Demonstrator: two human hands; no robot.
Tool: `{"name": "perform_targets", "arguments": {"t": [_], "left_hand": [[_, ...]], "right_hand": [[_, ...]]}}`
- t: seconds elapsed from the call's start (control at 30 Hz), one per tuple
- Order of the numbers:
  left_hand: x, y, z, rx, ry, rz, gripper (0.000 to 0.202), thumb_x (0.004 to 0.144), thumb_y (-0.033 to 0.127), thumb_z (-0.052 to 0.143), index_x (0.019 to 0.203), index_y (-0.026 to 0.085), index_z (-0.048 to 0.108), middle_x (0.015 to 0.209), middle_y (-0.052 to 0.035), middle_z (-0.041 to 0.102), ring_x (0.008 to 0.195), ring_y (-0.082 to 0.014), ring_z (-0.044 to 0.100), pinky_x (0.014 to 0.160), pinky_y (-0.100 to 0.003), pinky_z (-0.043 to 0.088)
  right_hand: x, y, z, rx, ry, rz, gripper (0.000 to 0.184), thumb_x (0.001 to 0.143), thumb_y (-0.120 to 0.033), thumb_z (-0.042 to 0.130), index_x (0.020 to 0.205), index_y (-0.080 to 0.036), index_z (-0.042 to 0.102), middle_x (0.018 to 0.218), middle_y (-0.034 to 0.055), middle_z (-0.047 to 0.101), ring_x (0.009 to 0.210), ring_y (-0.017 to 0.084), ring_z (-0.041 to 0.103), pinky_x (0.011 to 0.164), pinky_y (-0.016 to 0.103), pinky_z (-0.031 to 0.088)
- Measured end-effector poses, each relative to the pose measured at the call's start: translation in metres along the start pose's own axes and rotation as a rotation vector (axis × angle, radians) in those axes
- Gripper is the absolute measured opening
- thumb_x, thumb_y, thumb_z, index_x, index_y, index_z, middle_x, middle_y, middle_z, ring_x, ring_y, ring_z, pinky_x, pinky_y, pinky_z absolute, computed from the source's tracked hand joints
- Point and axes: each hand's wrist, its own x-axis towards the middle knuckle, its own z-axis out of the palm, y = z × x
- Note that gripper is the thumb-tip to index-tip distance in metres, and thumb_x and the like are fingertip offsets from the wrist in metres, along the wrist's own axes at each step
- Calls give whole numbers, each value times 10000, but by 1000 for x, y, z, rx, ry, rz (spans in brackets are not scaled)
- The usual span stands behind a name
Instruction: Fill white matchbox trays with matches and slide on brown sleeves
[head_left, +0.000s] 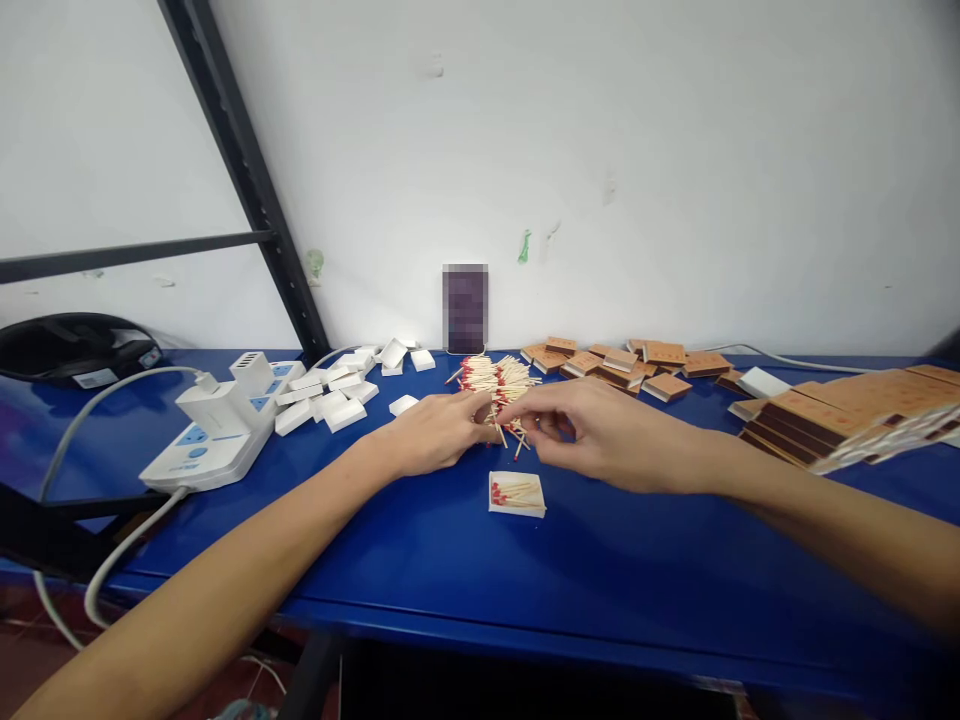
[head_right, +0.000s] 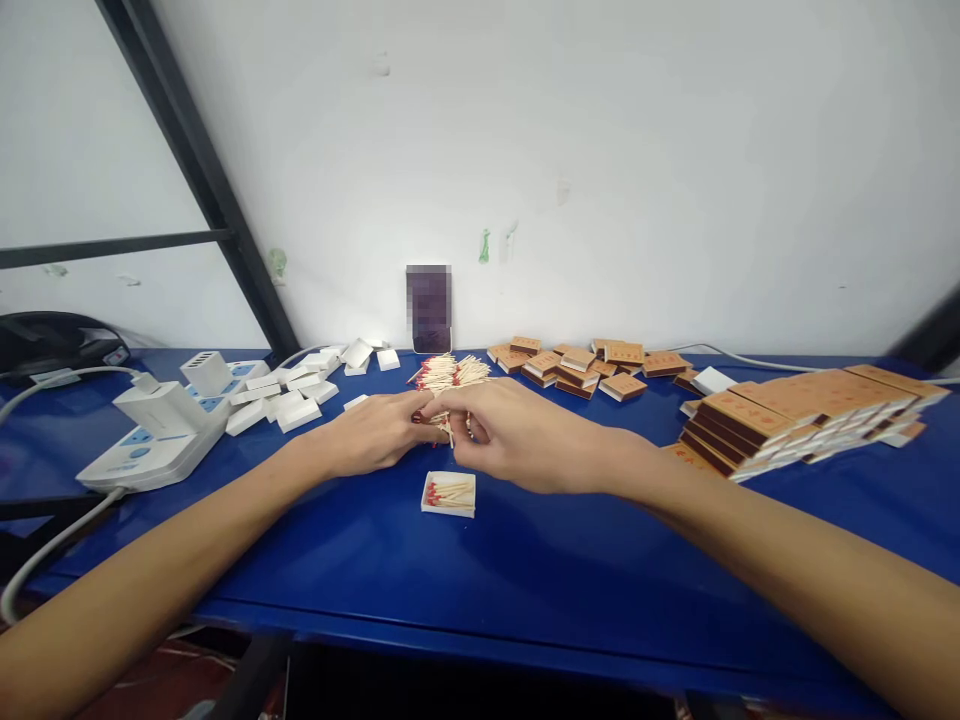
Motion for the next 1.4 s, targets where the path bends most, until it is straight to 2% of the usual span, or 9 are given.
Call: {"name": "perform_targets", "arguments": {"t": [0.27, 0.47, 0.6, 0.7, 0.87, 1.03, 1.17, 1.27, 1.4], "left_hand": [[4, 0, -1, 96, 78, 68, 248, 959, 210, 469, 983, 237, 714, 910, -66, 535, 752, -182, 495, 678, -322, 363], [5, 2, -5, 125, 41, 63, 207, 961, 216, 480, 957, 211, 686, 933, -78, 542, 783, -195, 508, 678, -319, 357], [6, 4, -5, 66, 42, 65, 217, 976, 209, 445, 1036, 185, 653, 967, -92, 545, 832, -209, 514, 733, -328, 387], [6, 9, -8, -184, 143, 41, 206, 981, 239, 449, 1018, 158, 636, 962, -87, 539, 868, -204, 507, 765, -322, 413], [10, 25, -15, -852, 460, -109, 120, 924, 296, 582, 913, 196, 647, 871, -26, 546, 857, -166, 509, 779, -300, 432], [12, 27, -19, -1104, 584, -108, 128, 880, 319, 633, 877, 193, 652, 850, -14, 563, 789, -136, 494, 726, -277, 412], [7, 15, -18, -1039, 380, -127, 165, 852, 340, 622, 887, 180, 611, 696, 30, 478, 619, -106, 419, 590, -244, 363], [3, 5, -14, -678, 136, -163, 132, 802, 302, 600, 758, 180, 575, 586, 49, 440, 541, -107, 374, 538, -253, 298], [2, -1, -9, -231, -23, -258, 259, 815, 403, 550, 678, 184, 554, 632, -8, 578, 574, -150, 469, 530, -279, 248]], "right_hand": [[-13, 4, 15, 290, 123, 74, 110, 870, -299, 598, 871, -226, 680, 842, 2, 725, 766, 148, 665, 696, 265, 509], [-26, 16, 38, 115, 78, 126, 151, 844, -328, 630, 944, -247, 708, 932, 24, 738, 843, 201, 669, 731, 318, 509], [-28, 22, 33, 67, 183, 75, 163, 867, -297, 596, 994, -237, 679, 1007, 25, 723, 883, 182, 654, 802, 321, 502], [-22, 24, 26, 56, 262, 72, 142, 868, -252, 582, 972, -227, 675, 946, 19, 721, 819, 163, 646, 765, 305, 505], [-10, 23, 27, 280, 270, 95, 136, 866, -300, 616, 945, -219, 689, 932, 15, 720, 795, 160, 652, 731, 288, 516], [-10, 15, 33, 421, 369, 79, 233, 891, -396, 601, 819, -202, 709, 779, 21, 715, 755, 173, 647, 704, 296, 509], [-14, 15, 33, 337, 378, 63, 223, 918, -370, 571, 835, -220, 715, 791, 8, 717, 734, 152, 639, 650, 265, 490], [-17, 19, 35, 201, 392, 53, 208, 929, -322, 552, 820, -213, 692, 777, 4, 696, 709, 137, 614, 614, 247, 463], [-23, 20, 44, -15, 372, -33, 179, 920, -263, 531, 824, -195, 666, 781, 25, 655, 735, 153, 577, 679, 283, 443]]}}
